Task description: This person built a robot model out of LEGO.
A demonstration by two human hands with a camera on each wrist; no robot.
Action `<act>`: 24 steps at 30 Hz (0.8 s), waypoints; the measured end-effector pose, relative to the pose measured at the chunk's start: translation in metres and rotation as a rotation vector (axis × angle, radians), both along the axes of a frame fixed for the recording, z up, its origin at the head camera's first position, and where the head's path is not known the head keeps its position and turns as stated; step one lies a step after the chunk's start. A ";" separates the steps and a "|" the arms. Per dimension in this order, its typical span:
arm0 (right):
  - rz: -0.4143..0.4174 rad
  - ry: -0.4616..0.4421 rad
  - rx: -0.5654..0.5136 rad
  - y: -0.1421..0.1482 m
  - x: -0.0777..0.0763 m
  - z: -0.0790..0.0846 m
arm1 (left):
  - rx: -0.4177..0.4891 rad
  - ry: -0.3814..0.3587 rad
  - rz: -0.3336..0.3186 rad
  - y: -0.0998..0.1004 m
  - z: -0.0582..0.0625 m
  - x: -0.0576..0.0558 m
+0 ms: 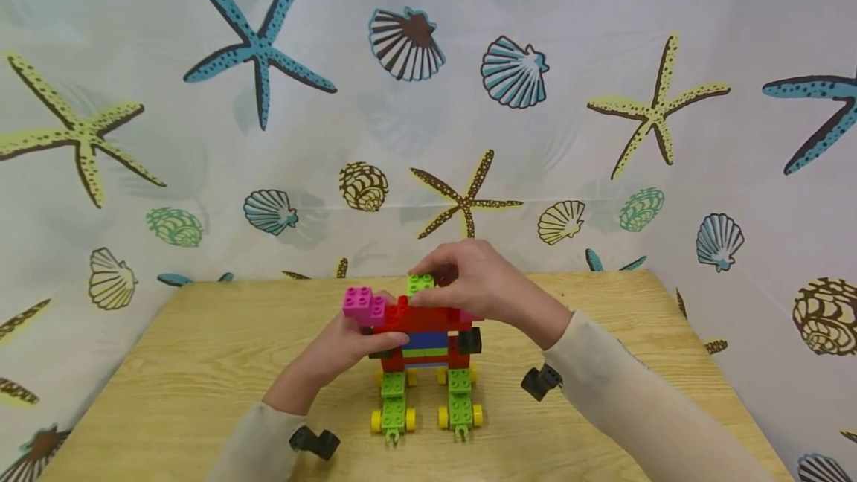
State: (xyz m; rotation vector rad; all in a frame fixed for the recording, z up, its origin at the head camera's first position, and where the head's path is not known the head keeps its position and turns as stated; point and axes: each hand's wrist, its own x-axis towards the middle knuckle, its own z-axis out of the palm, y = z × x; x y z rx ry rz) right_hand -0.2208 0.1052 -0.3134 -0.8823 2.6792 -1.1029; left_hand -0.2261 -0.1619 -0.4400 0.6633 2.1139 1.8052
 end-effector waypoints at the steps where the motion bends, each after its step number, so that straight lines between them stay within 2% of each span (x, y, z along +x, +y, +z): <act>1: 0.001 0.004 0.008 0.000 0.000 0.001 | -0.003 0.000 0.001 0.000 0.000 0.000; 9: -0.007 -0.017 0.029 0.002 0.000 0.002 | 0.000 -0.005 0.000 0.000 0.000 0.000; 18: -0.034 -0.062 -0.004 0.005 0.003 -0.002 | -0.009 -0.016 0.009 0.000 -0.001 0.003; 24: -0.047 -0.018 0.012 0.004 0.005 -0.002 | -0.004 0.001 -0.004 0.000 0.000 0.003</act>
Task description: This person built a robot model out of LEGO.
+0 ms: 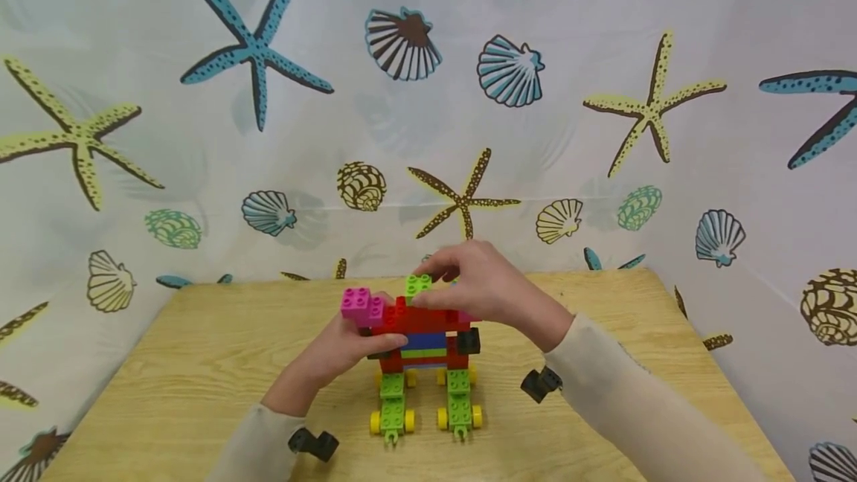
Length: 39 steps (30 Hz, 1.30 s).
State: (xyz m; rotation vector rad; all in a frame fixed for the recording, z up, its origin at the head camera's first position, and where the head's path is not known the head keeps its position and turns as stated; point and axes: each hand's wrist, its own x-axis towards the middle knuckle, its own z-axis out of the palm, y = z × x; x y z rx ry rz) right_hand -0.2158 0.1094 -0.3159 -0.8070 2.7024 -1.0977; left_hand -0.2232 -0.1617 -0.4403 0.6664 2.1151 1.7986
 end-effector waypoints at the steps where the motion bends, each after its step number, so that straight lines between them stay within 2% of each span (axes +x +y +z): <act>1: 0.001 0.015 0.012 -0.001 0.000 0.001 | 0.000 0.002 0.000 0.000 0.000 0.000; 8: 0.010 0.042 0.074 -0.003 0.003 0.005 | -0.015 0.012 0.001 -0.004 -0.001 0.000; 18: -0.016 0.031 0.016 0.001 0.005 -0.005 | 0.001 0.009 -0.010 -0.003 -0.002 0.001; 31: -0.019 0.000 -0.006 0.004 0.003 -0.004 | -0.019 0.015 -0.001 -0.002 -0.003 -0.001; 39: -0.008 0.041 -0.036 0.010 0.003 -0.004 | -0.025 0.018 -0.007 -0.002 -0.002 -0.001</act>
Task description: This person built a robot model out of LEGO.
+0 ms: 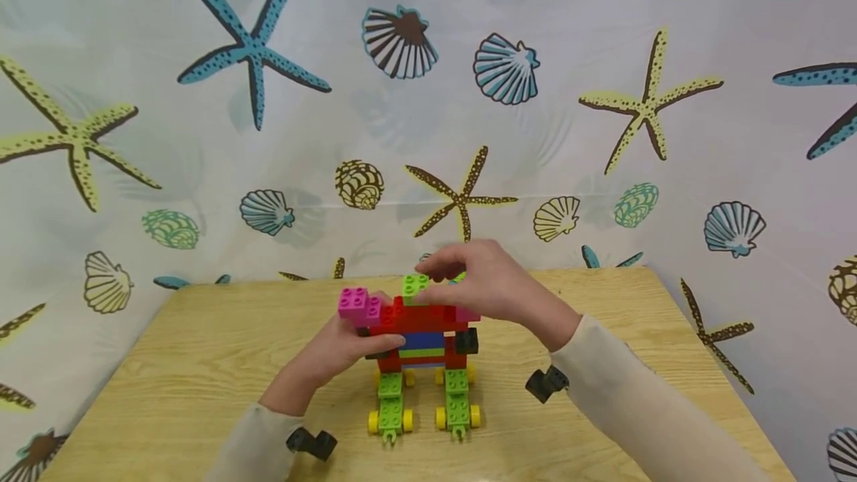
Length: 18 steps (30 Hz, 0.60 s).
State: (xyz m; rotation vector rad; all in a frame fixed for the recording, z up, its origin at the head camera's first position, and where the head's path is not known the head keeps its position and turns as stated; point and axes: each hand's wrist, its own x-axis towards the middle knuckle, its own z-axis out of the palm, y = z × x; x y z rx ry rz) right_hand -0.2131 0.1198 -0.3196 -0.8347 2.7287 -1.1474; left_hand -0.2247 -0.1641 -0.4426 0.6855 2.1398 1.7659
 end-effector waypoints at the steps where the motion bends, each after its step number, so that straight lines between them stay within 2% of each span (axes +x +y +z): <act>1: 0.000 0.000 -0.010 0.002 0.000 0.001 | -0.001 0.000 -0.002 0.000 0.000 0.000; 6: -0.039 -0.010 -0.060 0.011 -0.006 0.004 | -0.011 0.020 0.001 -0.005 0.002 0.000; 10: -0.093 0.005 -0.072 0.022 -0.015 -0.002 | -0.021 0.020 0.014 -0.011 0.003 0.000; 14: -0.146 -0.017 -0.102 0.034 -0.030 -0.018 | -0.015 0.002 0.007 -0.013 0.002 -0.001; 18: -0.208 -0.079 -0.130 0.047 -0.048 -0.049 | 0.005 -0.003 -0.008 -0.014 -0.001 -0.002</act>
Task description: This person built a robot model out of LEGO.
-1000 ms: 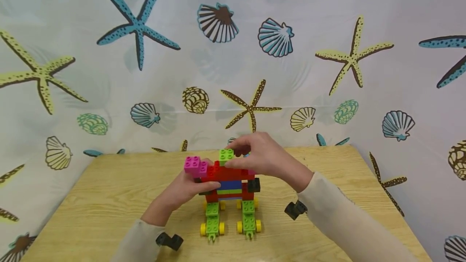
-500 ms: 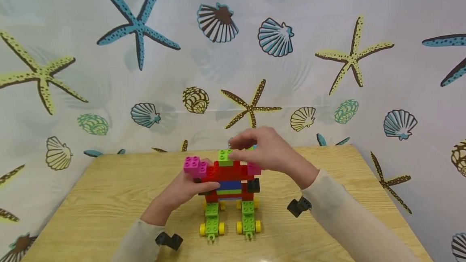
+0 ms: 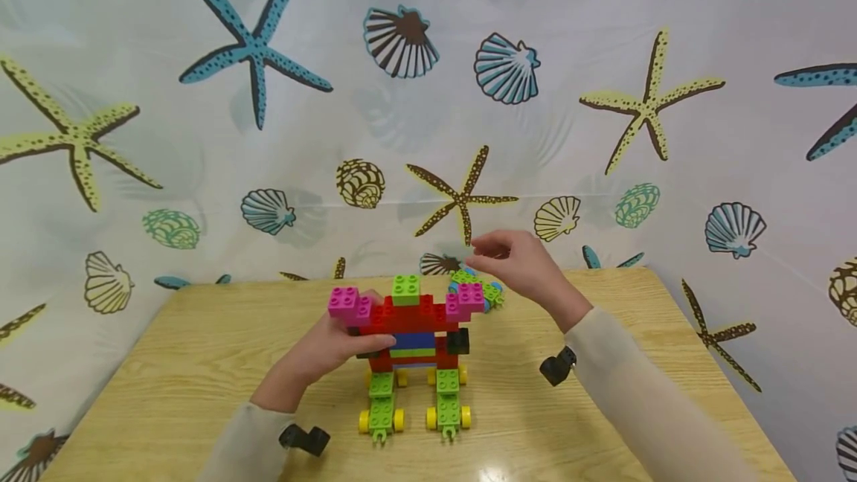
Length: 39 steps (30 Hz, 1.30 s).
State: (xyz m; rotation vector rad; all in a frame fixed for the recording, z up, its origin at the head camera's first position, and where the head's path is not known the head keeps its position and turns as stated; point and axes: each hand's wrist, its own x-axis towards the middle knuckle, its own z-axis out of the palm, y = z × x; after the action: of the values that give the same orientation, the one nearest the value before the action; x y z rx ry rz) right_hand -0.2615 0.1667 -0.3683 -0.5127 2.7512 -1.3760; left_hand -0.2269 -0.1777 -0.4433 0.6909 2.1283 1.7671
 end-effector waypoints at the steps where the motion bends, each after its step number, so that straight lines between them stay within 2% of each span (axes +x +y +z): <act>1: -0.017 -0.023 -0.006 0.003 -0.005 -0.009 | 0.005 0.000 -0.002 0.000 0.000 0.000; 6: -0.088 -0.131 -0.027 0.013 -0.025 -0.055 | 0.020 0.005 -0.004 0.000 -0.002 -0.001; 10: -0.141 -0.187 -0.009 0.013 -0.033 -0.083 | 0.027 0.006 -0.003 0.000 -0.002 -0.001; 16: -0.205 -0.219 0.023 0.008 -0.038 -0.107 | 0.031 0.007 -0.001 0.000 -0.003 0.000; 24: -0.238 -0.197 0.089 0.003 -0.045 -0.121 | 0.025 0.009 0.003 0.000 -0.001 0.000; 39: -0.262 -0.202 0.096 -0.002 -0.043 -0.122 | 0.036 -0.003 0.010 0.002 -0.001 0.000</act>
State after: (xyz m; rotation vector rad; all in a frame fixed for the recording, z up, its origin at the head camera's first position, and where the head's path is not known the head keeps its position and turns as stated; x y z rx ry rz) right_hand -0.3048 0.1648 -0.4899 -0.0060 2.7721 -1.2495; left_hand -0.2270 -0.1762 -0.4439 0.6870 2.1060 1.8145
